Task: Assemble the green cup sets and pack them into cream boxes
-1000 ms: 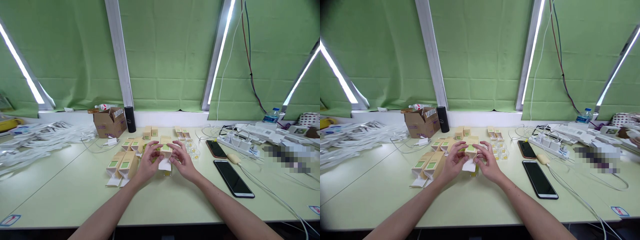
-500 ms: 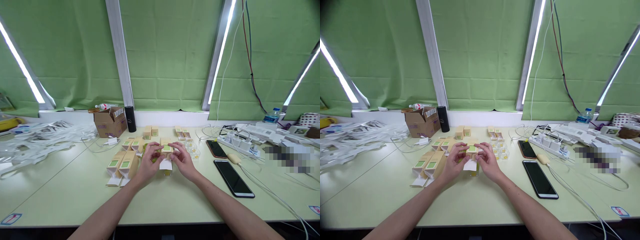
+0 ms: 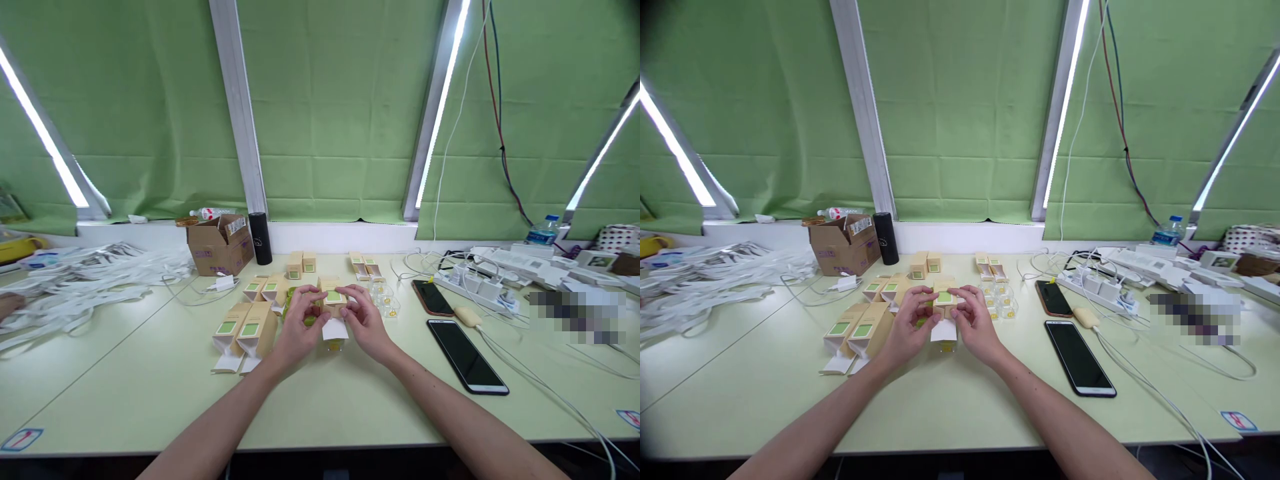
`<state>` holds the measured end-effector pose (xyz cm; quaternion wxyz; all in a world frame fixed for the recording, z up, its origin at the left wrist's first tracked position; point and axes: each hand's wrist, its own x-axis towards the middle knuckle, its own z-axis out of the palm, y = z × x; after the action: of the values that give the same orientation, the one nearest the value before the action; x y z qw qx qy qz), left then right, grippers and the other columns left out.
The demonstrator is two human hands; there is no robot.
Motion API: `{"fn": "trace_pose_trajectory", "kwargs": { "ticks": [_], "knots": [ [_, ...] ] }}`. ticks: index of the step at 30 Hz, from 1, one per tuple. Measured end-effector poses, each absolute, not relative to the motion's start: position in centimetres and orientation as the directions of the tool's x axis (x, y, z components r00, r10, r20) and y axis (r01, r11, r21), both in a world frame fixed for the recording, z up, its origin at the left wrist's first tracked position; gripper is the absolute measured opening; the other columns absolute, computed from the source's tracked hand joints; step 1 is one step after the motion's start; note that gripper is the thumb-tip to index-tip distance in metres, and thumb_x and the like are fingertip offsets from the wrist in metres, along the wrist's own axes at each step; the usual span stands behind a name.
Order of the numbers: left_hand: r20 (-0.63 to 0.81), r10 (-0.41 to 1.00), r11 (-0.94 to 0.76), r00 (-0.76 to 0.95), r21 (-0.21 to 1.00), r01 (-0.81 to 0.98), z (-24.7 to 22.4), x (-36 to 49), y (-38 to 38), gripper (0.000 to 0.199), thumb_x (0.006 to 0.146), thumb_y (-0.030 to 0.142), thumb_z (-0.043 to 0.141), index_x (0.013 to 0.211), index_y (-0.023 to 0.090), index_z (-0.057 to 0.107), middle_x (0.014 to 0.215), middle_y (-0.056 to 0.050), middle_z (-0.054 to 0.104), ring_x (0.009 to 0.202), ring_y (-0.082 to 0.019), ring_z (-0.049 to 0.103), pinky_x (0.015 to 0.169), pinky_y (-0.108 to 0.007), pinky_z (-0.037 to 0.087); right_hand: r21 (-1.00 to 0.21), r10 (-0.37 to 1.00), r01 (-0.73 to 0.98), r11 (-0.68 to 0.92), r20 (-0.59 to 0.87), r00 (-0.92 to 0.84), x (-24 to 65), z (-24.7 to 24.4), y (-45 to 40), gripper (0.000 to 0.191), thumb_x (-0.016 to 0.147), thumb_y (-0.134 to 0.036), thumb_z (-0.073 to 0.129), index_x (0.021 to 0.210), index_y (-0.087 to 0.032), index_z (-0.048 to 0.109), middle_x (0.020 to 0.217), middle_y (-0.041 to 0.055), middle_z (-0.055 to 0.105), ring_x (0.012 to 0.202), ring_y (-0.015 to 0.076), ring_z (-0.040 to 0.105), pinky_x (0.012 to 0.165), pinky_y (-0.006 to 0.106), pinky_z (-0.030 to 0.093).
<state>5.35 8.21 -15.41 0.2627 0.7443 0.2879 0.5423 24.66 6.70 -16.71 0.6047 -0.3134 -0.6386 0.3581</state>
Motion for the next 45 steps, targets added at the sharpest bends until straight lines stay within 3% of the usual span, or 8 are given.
{"fn": "trace_pose_trajectory", "kwargs": {
  "ticks": [8, 15, 24, 45],
  "knots": [
    [0.609, 0.687, -0.684, 0.396, 0.726, 0.073, -14.65, 4.61, 7.69, 0.052, 0.095, 0.024, 0.062, 0.146, 0.031, 0.057, 0.149, -0.014, 0.039, 0.103, -0.022, 0.064, 0.098, -0.047, 0.059, -0.851, 0.850, -0.052, 0.523, 0.525, -0.045, 25.04, -16.73, 7.07, 0.043, 0.097, -0.050, 0.067, 0.136, -0.033, 0.065, 0.139, 0.0085, 0.041, 0.087, 0.0128, 0.066, 0.081, 0.033, 0.060],
    [0.577, 0.680, -0.672, 0.453, 0.738, 0.069, -15.03, 4.75, 7.91, 0.081, 0.085, 0.031, 0.080, 0.156, 0.034, 0.043, 0.160, -0.015, 0.030, 0.108, -0.026, 0.061, 0.098, -0.048, 0.057, -0.852, 0.851, -0.048, 0.522, 0.524, -0.032, 25.17, -16.55, 6.99, 0.043, 0.098, -0.049, 0.067, 0.138, -0.033, 0.064, 0.140, 0.0086, 0.040, 0.090, 0.0132, 0.066, 0.087, 0.035, 0.060],
    [0.581, 0.707, -0.635, 0.403, 0.773, 0.001, -14.84, 5.05, 7.84, 0.061, 0.095, 0.050, 0.069, 0.148, 0.027, 0.048, 0.154, -0.017, 0.036, 0.121, -0.029, 0.058, 0.104, -0.045, 0.053, -0.849, 0.847, -0.077, 0.523, 0.528, -0.065, 24.93, -16.43, 6.72, 0.044, 0.096, -0.048, 0.070, 0.138, -0.036, 0.065, 0.137, 0.0070, 0.038, 0.091, 0.0123, 0.066, 0.094, 0.037, 0.061],
    [0.512, 0.813, -0.516, 0.277, 0.854, -0.063, -15.22, 4.99, 8.41, 0.044, 0.095, 0.047, 0.068, 0.130, 0.025, 0.055, 0.138, -0.012, 0.052, 0.104, -0.021, 0.062, 0.089, -0.035, 0.054, -0.823, 0.802, -0.079, 0.563, 0.566, -0.190, 25.05, -16.90, 6.51, 0.052, 0.094, -0.049, 0.074, 0.143, -0.038, 0.061, 0.140, 0.0072, 0.033, 0.107, 0.0196, 0.068, 0.109, 0.047, 0.057]
  ]
}}
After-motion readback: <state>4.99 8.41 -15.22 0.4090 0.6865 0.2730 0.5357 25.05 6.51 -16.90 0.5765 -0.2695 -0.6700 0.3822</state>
